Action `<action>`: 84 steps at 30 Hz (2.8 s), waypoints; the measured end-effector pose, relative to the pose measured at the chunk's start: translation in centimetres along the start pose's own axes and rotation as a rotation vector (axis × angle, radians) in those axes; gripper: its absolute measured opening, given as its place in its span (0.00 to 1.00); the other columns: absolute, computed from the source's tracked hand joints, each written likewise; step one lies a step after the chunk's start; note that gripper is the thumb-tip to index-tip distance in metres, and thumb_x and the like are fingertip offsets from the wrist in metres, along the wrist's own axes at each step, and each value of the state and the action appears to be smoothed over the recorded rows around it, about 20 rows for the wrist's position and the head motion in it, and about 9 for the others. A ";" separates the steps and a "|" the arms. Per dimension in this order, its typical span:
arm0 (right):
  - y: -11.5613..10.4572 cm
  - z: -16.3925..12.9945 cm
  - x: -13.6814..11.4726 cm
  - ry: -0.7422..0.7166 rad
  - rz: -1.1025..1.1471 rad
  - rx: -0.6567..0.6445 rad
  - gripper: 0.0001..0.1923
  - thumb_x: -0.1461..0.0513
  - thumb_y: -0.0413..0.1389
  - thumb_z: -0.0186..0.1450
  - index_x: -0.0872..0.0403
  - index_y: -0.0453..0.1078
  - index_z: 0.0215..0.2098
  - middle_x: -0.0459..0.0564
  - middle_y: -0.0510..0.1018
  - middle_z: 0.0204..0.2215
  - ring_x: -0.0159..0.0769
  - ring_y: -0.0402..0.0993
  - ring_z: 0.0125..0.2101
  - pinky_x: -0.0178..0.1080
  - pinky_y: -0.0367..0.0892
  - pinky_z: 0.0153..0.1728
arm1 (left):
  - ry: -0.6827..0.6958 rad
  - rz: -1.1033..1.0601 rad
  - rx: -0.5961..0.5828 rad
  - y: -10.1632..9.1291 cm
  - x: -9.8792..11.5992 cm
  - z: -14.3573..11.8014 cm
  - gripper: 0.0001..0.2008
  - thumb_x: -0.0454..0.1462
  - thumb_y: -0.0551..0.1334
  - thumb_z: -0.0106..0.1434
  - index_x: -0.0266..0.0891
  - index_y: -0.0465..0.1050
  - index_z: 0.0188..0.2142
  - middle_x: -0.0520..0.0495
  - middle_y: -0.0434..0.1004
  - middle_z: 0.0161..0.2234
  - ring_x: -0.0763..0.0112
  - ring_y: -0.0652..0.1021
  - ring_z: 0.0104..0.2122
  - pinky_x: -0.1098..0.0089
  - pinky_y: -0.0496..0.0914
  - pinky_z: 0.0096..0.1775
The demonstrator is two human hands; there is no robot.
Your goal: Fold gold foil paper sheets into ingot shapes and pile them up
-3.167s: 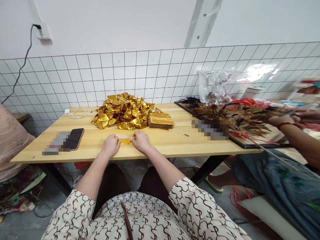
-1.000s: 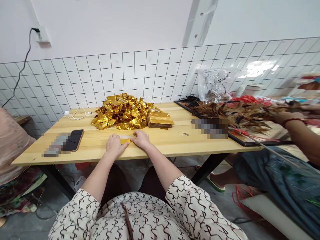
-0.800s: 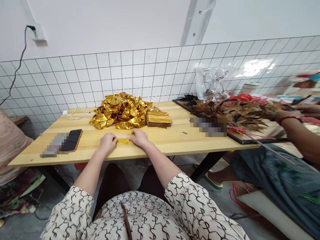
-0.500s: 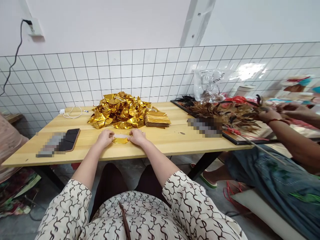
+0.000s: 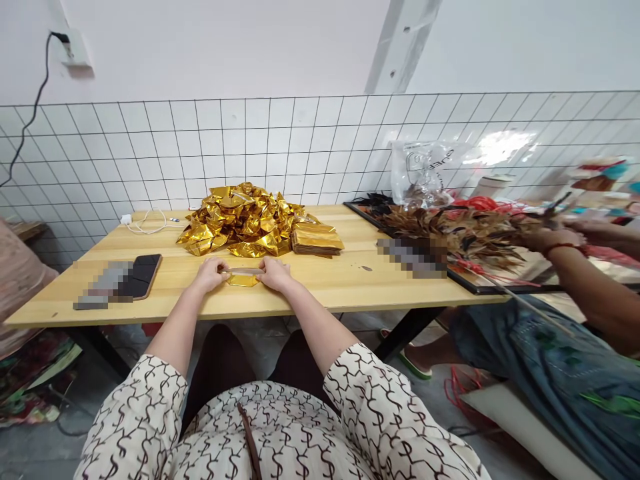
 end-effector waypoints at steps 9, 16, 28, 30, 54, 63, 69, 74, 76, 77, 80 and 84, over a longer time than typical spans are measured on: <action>0.4 -0.9 -0.3 -0.037 0.070 0.024 0.07 0.66 0.54 0.63 0.50 0.73 0.37 0.48 0.78 0.37 0.41 0.68 0.47 0.41 0.56 0.45 | 0.084 -0.133 0.046 -0.1 0.4 -0.4 0.03 0.30 0.63 0.48 0.39 0.73 0.23 0.51 0.75 0.27 0.68 0.74 0.32 0.68 0.69 0.37; 0.4 -2.0 -0.8 -0.171 -0.041 0.086 0.11 0.64 0.50 0.66 0.50 0.75 0.39 0.53 0.76 0.41 0.43 0.66 0.46 0.42 0.56 0.43 | 0.148 -0.018 0.081 -0.8 1.7 -1.2 0.05 0.29 0.61 0.51 0.39 0.71 0.21 0.49 0.75 0.28 0.65 0.74 0.36 0.66 0.69 0.40; 0.8 -4.3 -1.3 -0.364 -0.213 0.104 0.16 0.55 0.47 0.70 0.49 0.72 0.49 0.54 0.72 0.43 0.41 0.63 0.45 0.44 0.54 0.44 | 0.373 0.109 0.062 -0.4 4.8 -3.4 0.04 0.37 0.62 0.55 0.40 0.74 0.29 0.48 0.75 0.30 0.66 0.74 0.35 0.67 0.70 0.39; 0.7 -4.4 -1.4 -0.363 -0.228 0.095 0.17 0.55 0.47 0.70 0.50 0.72 0.49 0.54 0.72 0.44 0.41 0.63 0.46 0.44 0.54 0.45 | 0.386 0.102 0.059 -0.4 5.0 -3.7 0.07 0.39 0.62 0.56 0.41 0.76 0.32 0.48 0.76 0.33 0.66 0.75 0.37 0.67 0.71 0.41; 0.7 -3.6 -3.1 -0.458 -0.176 0.168 0.17 0.57 0.47 0.69 0.56 0.69 0.51 0.56 0.76 0.46 0.41 0.67 0.48 0.43 0.53 0.49 | 0.336 0.176 0.013 1.3 6.1 -3.9 0.11 0.33 0.56 0.63 0.41 0.78 0.37 0.45 0.79 0.40 0.64 0.76 0.42 0.65 0.71 0.45; 2.3 -4.2 -3.9 -0.533 -0.166 0.105 0.16 0.59 0.46 0.70 0.58 0.69 0.49 0.58 0.76 0.46 0.40 0.67 0.49 0.42 0.57 0.50 | 0.327 0.182 0.000 1.3 6.2 -3.9 0.10 0.33 0.56 0.63 0.42 0.78 0.35 0.46 0.79 0.40 0.65 0.75 0.41 0.66 0.71 0.45; 2.4 -4.9 -3.7 -0.519 -0.168 0.115 0.19 0.58 0.45 0.70 0.61 0.67 0.52 0.62 0.74 0.50 0.41 0.66 0.52 0.43 0.57 0.53 | 0.356 0.189 0.016 1.1 6.6 -4.2 0.11 0.32 0.56 0.63 0.42 0.77 0.37 0.46 0.79 0.41 0.65 0.74 0.41 0.67 0.71 0.44; 2.2 -4.9 -3.7 -0.480 -0.116 0.101 0.18 0.59 0.46 0.70 0.60 0.65 0.53 0.61 0.74 0.50 0.41 0.66 0.53 0.43 0.57 0.54 | 0.432 0.188 -0.003 1.2 7.2 -4.4 0.13 0.30 0.53 0.64 0.42 0.76 0.38 0.47 0.79 0.41 0.66 0.73 0.41 0.67 0.70 0.45; 2.1 -4.9 -3.7 -0.459 -0.100 0.083 0.18 0.59 0.47 0.69 0.60 0.65 0.53 0.60 0.74 0.49 0.41 0.66 0.53 0.43 0.57 0.54 | 0.440 0.185 -0.016 1.2 7.3 -4.4 0.14 0.30 0.52 0.64 0.42 0.76 0.38 0.47 0.79 0.40 0.66 0.73 0.41 0.67 0.70 0.45; 2.1 -4.9 -3.7 -0.451 -0.093 0.075 0.18 0.59 0.48 0.69 0.60 0.64 0.54 0.60 0.74 0.50 0.41 0.66 0.53 0.43 0.57 0.54 | 0.441 0.182 -0.019 1.2 7.3 -4.4 0.14 0.31 0.52 0.64 0.42 0.76 0.38 0.47 0.79 0.40 0.66 0.73 0.41 0.67 0.70 0.45; 1.9 -5.1 -3.7 -0.442 -0.080 0.066 0.18 0.59 0.48 0.69 0.60 0.64 0.53 0.60 0.74 0.50 0.41 0.66 0.53 0.43 0.57 0.53 | 0.440 0.174 -0.023 1.3 7.2 -4.4 0.14 0.31 0.52 0.64 0.43 0.77 0.38 0.47 0.79 0.40 0.66 0.73 0.40 0.66 0.70 0.45; 1.9 -5.2 -3.7 -0.436 -0.080 0.059 0.18 0.59 0.48 0.69 0.60 0.65 0.53 0.61 0.74 0.50 0.41 0.67 0.53 0.43 0.58 0.53 | 0.430 0.176 -0.024 1.3 7.2 -4.4 0.14 0.32 0.52 0.64 0.44 0.77 0.38 0.48 0.80 0.40 0.66 0.73 0.39 0.67 0.70 0.44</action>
Point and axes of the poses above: each hand's wrist, its own z-axis towards the middle knuckle, its own y-axis out of the palm, x = y × z, the point moved 8 cm from there along z, towards the middle knuckle
